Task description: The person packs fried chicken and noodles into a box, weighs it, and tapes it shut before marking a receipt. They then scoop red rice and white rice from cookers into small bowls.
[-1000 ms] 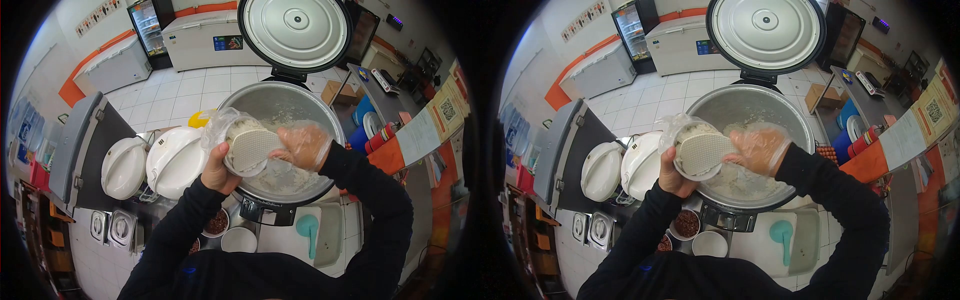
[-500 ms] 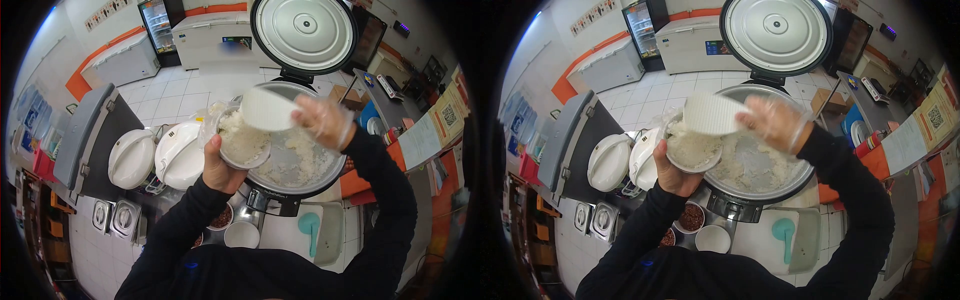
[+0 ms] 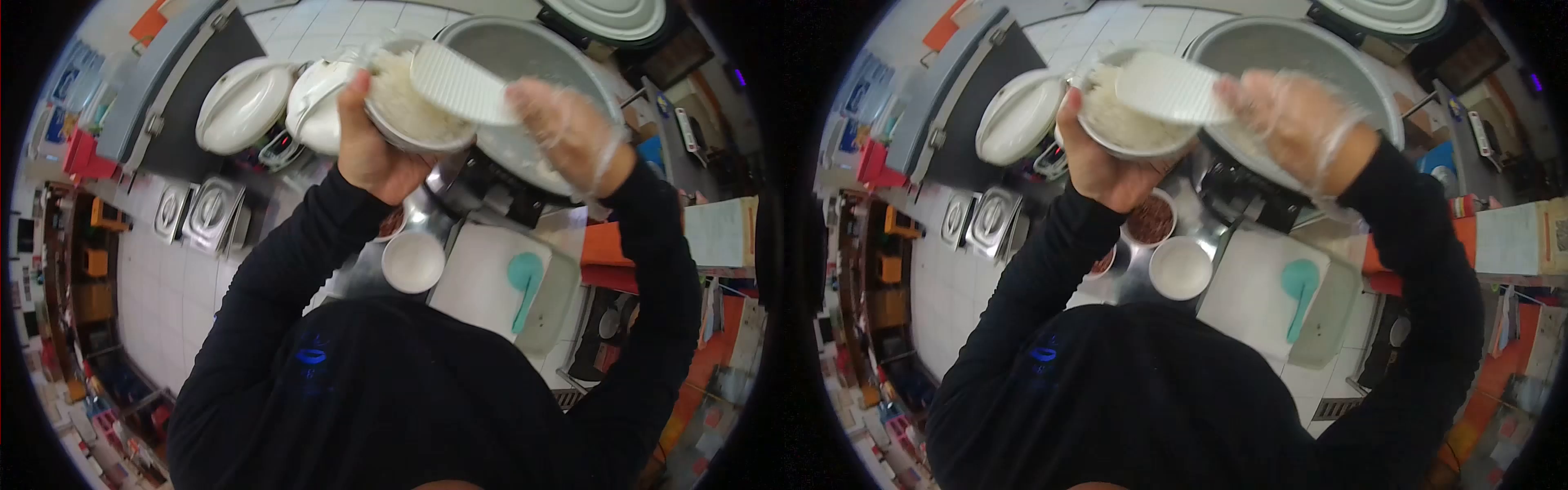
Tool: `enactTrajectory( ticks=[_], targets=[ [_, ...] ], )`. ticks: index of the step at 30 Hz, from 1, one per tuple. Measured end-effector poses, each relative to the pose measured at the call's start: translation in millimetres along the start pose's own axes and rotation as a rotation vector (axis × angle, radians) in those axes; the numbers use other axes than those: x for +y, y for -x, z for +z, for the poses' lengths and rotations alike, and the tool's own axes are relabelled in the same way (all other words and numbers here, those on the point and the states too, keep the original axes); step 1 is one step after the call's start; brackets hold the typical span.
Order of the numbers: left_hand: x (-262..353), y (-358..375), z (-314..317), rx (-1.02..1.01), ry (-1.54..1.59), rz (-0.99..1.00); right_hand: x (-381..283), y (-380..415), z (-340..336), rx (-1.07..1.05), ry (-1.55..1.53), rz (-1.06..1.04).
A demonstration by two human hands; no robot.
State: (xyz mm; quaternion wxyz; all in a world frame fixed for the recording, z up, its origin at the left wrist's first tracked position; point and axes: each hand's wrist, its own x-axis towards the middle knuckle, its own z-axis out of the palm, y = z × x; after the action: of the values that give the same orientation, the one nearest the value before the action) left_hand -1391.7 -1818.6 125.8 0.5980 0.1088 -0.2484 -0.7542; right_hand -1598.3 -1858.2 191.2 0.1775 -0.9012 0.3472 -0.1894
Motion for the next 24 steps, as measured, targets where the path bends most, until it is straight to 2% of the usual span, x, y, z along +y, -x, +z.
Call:
enactTrajectory(
  ticks=[1,2,4,5,6,7,8,10,12,14,15,18,19,22,23,24],
  targets=[
    [7.4,12.3,-8.8,-0.001,0.035,-0.020,-11.9,-0.8,-1.3,0.037,-0.038,0.047],
    [13.9,25.4,-18.2,0.027,0.208,-0.048,-21.3,1.3,1.7,0.075,-0.069,0.094],
    [19.3,56.3,-45.0,0.066,0.231,-0.067,-34.0,16.3,14.4,0.001,-0.234,0.183],
    [19.8,74.0,-65.3,0.086,0.149,-0.104,-39.4,27.5,20.7,-0.032,-0.311,0.234],
    [12.1,90.1,-76.2,0.210,0.120,-0.078,-39.4,41.3,34.0,-0.076,-0.251,0.232],
    [5.6,106.9,-85.9,0.200,0.029,-0.122,-39.2,55.0,47.3,-0.120,-0.191,0.227],
    [-8.0,121.7,-102.5,0.226,-0.005,-0.147,-42.4,69.1,59.8,-0.214,-0.202,0.332],
    [-39.2,148.6,-132.3,0.336,-0.140,-0.284,-38.7,102.5,101.7,-0.149,-0.272,0.359],
    [-78.2,158.9,-162.5,0.282,-0.760,-0.248,-34.8,130.9,135.3,-0.088,-0.398,0.557],
    [-95.8,150.6,-162.1,-0.089,-1.490,0.131,-16.8,164.4,169.5,-0.058,-0.325,0.647],
    [-106.7,153.3,-164.2,-0.139,-1.776,0.071,-8.9,177.9,184.7,-0.040,-0.285,0.687],
    [-121.3,159.9,-170.5,-0.358,-1.943,0.018,1.4,204.6,217.4,0.036,-0.231,0.679],
    [-122.0,161.7,-171.5,-0.336,-1.935,0.194,-3.0,204.0,216.1,-0.005,-0.221,0.747],
    [-95.0,172.0,-160.3,-0.144,-1.657,0.297,-16.0,196.8,199.4,-0.031,-0.122,0.613],
    [-84.1,177.1,-166.3,-0.062,-1.370,0.222,-20.4,193.5,197.3,-0.073,-0.091,0.582],
    [-74.5,193.0,-176.7,0.074,-1.389,0.254,-23.7,187.3,196.3,-0.115,-0.060,0.549]
  ],
)
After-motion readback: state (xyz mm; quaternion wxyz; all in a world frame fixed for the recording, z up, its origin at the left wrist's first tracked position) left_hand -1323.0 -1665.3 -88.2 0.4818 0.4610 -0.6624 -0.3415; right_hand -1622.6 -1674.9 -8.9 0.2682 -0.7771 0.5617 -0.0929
